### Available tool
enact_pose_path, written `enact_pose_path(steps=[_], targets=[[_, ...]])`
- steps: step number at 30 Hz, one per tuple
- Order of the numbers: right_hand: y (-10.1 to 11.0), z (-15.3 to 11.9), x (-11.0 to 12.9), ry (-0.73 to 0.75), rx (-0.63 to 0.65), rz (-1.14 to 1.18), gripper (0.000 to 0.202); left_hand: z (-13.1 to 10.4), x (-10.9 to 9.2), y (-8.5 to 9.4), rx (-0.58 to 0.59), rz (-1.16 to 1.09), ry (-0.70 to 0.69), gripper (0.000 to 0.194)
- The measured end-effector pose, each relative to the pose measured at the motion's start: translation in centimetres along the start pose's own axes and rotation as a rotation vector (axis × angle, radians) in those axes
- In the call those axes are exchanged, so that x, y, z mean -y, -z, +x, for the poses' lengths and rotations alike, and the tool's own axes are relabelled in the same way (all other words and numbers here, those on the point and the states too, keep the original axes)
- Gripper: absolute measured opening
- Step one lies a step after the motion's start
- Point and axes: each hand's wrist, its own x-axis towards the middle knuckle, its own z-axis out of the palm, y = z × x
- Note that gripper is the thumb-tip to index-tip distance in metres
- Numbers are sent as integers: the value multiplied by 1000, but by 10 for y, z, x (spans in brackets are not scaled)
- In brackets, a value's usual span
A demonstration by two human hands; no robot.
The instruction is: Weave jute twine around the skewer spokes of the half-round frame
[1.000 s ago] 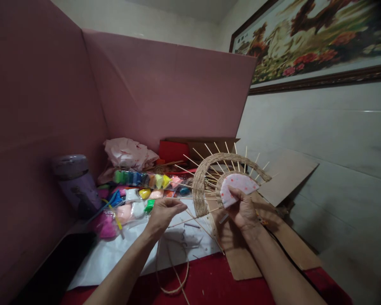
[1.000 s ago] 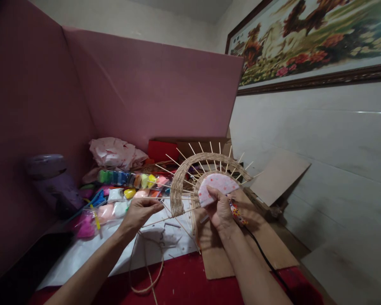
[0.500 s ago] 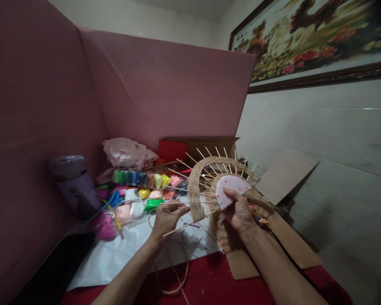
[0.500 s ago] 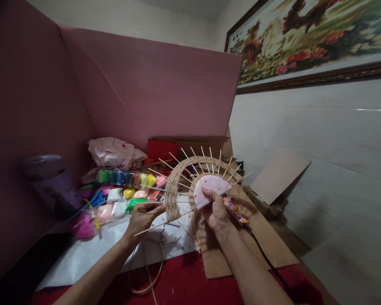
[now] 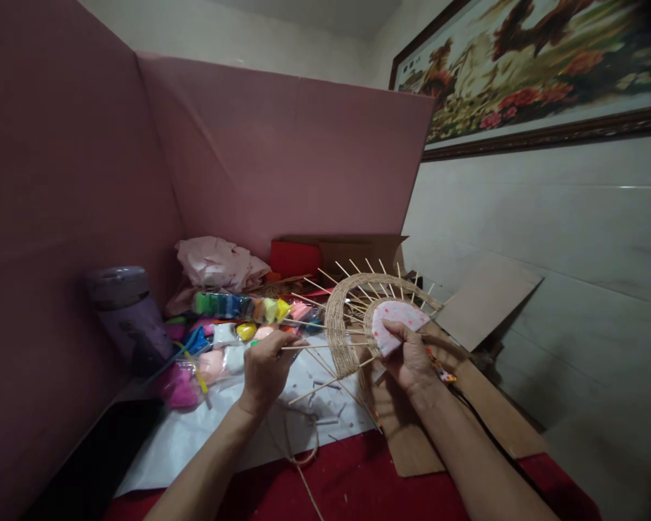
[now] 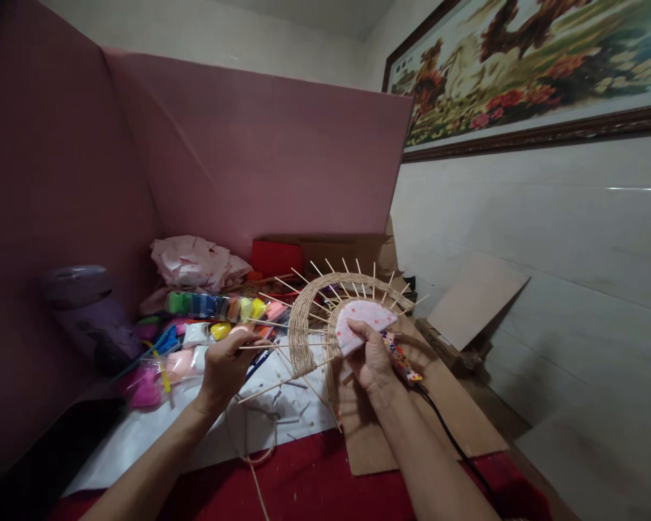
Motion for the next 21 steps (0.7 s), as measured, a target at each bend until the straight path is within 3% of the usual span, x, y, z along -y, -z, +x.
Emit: enact_pose_path(steps=[13, 21], targets=[[5, 9, 3, -106, -35, -29, 20, 9, -2, 11, 0, 37, -81, 17], [4, 9, 8, -114, -87, -61, 26, 12, -3, 13, -18, -83, 23, 13]])
